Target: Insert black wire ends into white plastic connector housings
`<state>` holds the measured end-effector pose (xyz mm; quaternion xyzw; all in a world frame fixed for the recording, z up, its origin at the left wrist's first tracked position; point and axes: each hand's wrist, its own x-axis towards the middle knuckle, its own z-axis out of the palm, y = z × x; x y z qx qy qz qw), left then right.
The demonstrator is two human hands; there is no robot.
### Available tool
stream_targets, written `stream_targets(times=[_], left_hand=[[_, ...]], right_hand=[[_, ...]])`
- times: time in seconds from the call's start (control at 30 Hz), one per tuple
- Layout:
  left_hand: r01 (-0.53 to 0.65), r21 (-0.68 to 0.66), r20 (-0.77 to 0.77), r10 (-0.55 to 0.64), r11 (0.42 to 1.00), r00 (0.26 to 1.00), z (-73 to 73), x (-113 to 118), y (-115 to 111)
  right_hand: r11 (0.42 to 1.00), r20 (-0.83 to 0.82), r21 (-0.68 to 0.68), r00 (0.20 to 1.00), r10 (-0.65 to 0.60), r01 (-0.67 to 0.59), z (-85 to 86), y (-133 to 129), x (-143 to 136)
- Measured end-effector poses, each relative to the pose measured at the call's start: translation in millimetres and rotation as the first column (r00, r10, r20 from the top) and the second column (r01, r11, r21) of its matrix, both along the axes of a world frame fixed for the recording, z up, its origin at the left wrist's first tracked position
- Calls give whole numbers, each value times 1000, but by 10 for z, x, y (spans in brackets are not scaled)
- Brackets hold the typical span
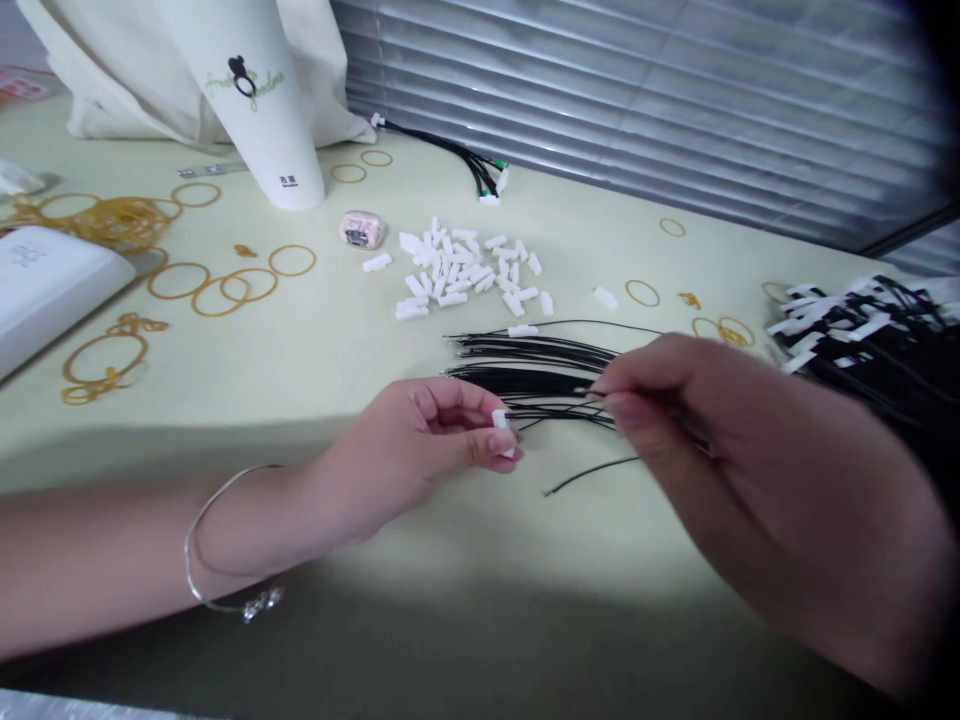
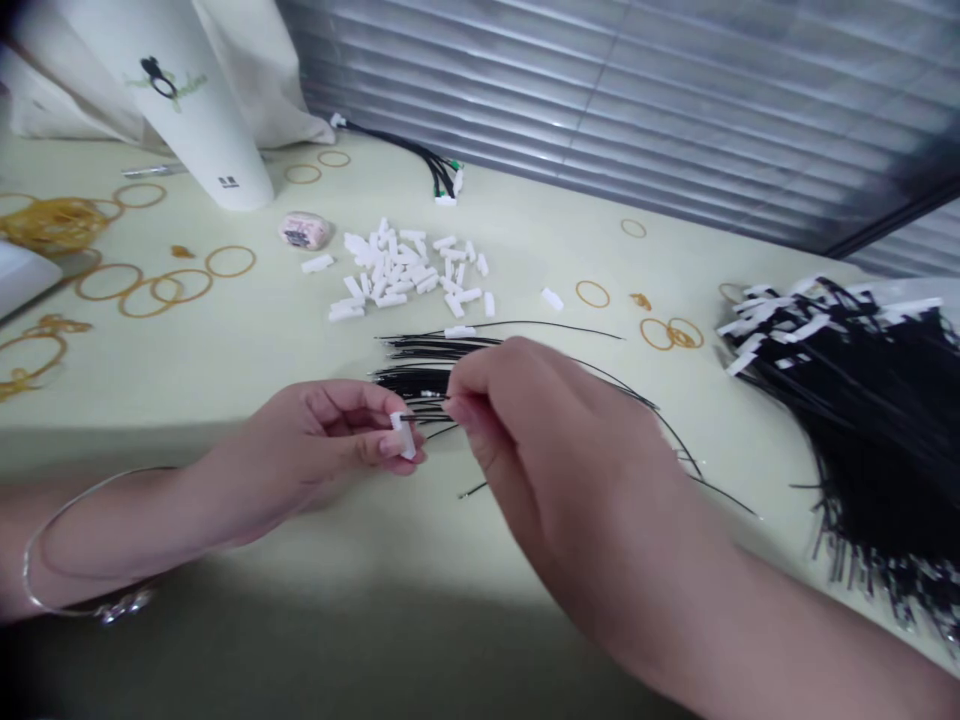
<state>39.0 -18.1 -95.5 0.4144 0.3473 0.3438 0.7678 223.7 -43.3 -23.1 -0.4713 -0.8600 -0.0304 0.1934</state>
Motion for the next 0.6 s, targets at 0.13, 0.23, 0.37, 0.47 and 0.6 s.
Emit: stream_targets(times=[0.13, 0.23, 0.37, 0.47, 0.6], left_hand=[[11, -20, 29, -11, 1000, 1000, -9, -6, 2], [25, -27, 12, -24, 999, 1000, -8, -10, 3], [15, -29, -36, -16, 999, 999, -5, -12, 1], [16, -25, -49, -17, 1000, 999, -4, -13, -3], [30, -17, -49, -31, 999, 998, -5, -14, -3]], right_hand=[[991, 71, -119, 995, 68, -59, -115, -3, -19], [994, 119, -83, 989, 82, -72, -213, 18, -22], [993, 161, -37, 980, 114, -109, -265, 12, -35], [989, 185, 25, 973, 138, -144, -277, -1, -49], [989, 206, 35, 970, 132, -142, -301, -6, -43]])
